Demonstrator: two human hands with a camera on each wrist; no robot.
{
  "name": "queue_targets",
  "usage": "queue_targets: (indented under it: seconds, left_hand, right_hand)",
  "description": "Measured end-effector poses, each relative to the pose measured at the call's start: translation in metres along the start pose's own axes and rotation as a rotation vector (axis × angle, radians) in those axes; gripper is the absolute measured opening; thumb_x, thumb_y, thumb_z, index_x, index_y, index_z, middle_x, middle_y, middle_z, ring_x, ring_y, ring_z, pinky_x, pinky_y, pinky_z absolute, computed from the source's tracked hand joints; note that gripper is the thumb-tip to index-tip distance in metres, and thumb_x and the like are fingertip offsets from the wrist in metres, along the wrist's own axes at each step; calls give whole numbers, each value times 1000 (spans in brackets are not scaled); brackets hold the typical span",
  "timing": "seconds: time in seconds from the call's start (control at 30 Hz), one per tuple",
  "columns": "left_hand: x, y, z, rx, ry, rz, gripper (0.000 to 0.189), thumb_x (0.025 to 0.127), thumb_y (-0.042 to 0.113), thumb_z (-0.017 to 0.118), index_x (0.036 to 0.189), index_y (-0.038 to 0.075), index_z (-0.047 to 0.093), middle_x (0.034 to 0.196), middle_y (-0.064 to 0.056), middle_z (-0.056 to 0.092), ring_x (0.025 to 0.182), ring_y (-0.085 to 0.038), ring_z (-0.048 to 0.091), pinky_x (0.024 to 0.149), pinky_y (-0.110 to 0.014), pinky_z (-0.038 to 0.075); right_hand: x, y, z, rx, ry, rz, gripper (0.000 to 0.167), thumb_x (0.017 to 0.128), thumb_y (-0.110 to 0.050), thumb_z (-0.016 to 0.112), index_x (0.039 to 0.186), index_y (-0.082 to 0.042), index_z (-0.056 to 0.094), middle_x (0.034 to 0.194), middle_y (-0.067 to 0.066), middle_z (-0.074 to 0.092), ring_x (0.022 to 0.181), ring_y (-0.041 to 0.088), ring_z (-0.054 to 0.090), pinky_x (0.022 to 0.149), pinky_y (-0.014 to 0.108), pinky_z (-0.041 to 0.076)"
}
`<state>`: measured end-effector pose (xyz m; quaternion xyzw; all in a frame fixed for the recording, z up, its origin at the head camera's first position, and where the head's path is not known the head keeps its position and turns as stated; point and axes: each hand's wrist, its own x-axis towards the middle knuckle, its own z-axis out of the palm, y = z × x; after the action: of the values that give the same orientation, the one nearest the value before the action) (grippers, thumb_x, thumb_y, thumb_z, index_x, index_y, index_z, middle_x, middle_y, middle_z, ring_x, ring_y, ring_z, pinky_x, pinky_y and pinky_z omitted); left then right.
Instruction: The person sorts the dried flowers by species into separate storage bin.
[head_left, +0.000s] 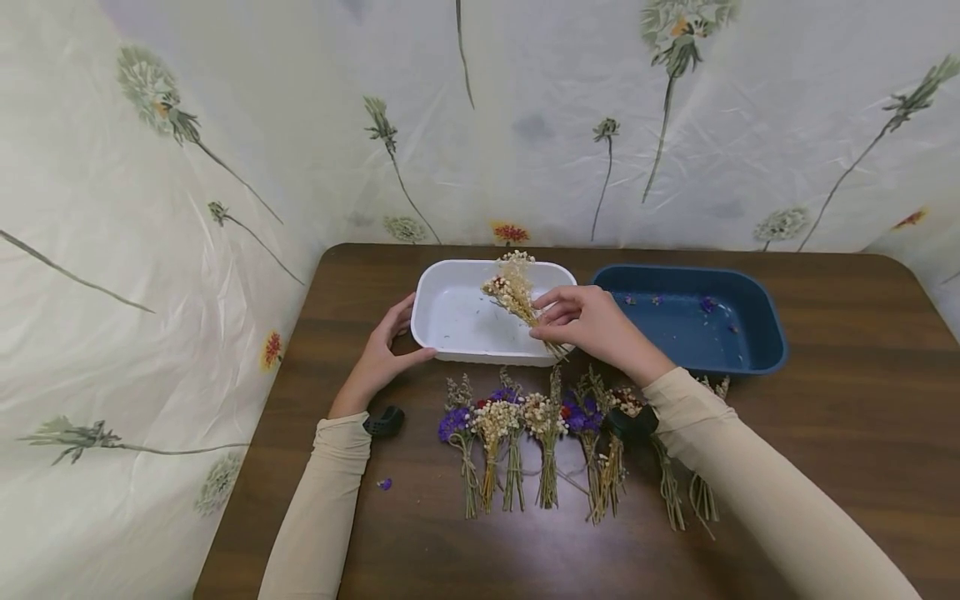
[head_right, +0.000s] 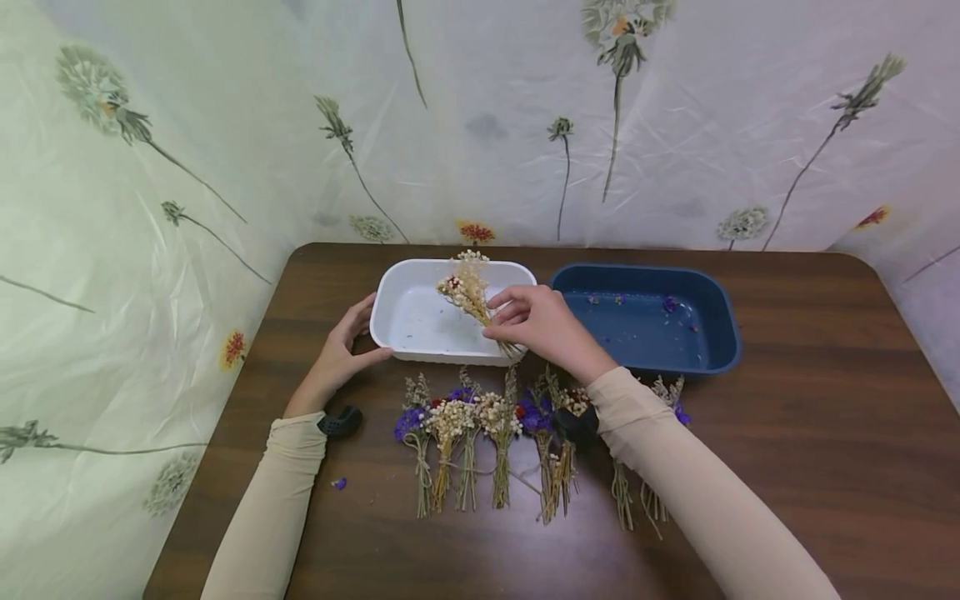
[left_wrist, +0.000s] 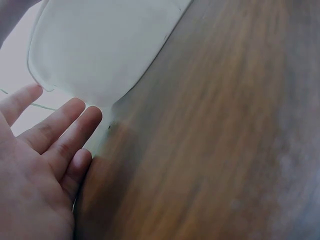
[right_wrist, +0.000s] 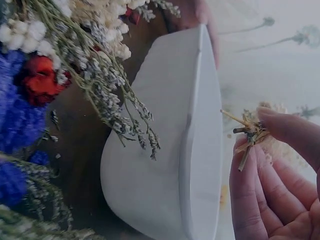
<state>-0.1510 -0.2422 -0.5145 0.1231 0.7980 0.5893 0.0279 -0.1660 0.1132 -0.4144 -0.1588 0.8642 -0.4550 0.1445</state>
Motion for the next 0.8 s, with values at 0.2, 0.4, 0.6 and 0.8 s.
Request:
queue_targets:
  seconds: [0.2,0.4,0.6,0.8]
  left_hand:
    - [-1,-1,-1,12,5,23,93,85,7,85,161,29,36,154,-11,53,143,-29,49,120,-54,35]
    - [2,0,0,-4,-4,-8,94,84,-1,82,163,15,32,158,-19,47,147,-37,44,121,-58,32]
    - [1,-1,-1,1,2,-12,95,85,2,83,163,21,32,159,-15,47,147,-33,44,122,-56,33]
    - [-1,1,-2,13,4,3,93,86,8,84,161,30,35,157,-9,51,145,-28,48,120,-54,36]
  right_hand:
    - [17,-2,6,-23,-33,-32,38,90,-30,82,123,-14,73,106,7,79,96,21,74,80,39,60]
    - [32,-4,13,-23,-60,-25,35,92,-24,80,124,-12,72,105,9,79,92,20,74,77,37,60]
    - [44,-8,18,7,-99,-41,35,92,-20,80,123,-8,72,104,12,78,88,22,74,77,38,60]
    - [57,-15,20,-46,-138,-34,34,92,-22,80,122,-9,73,103,11,78,92,21,73,80,38,60]
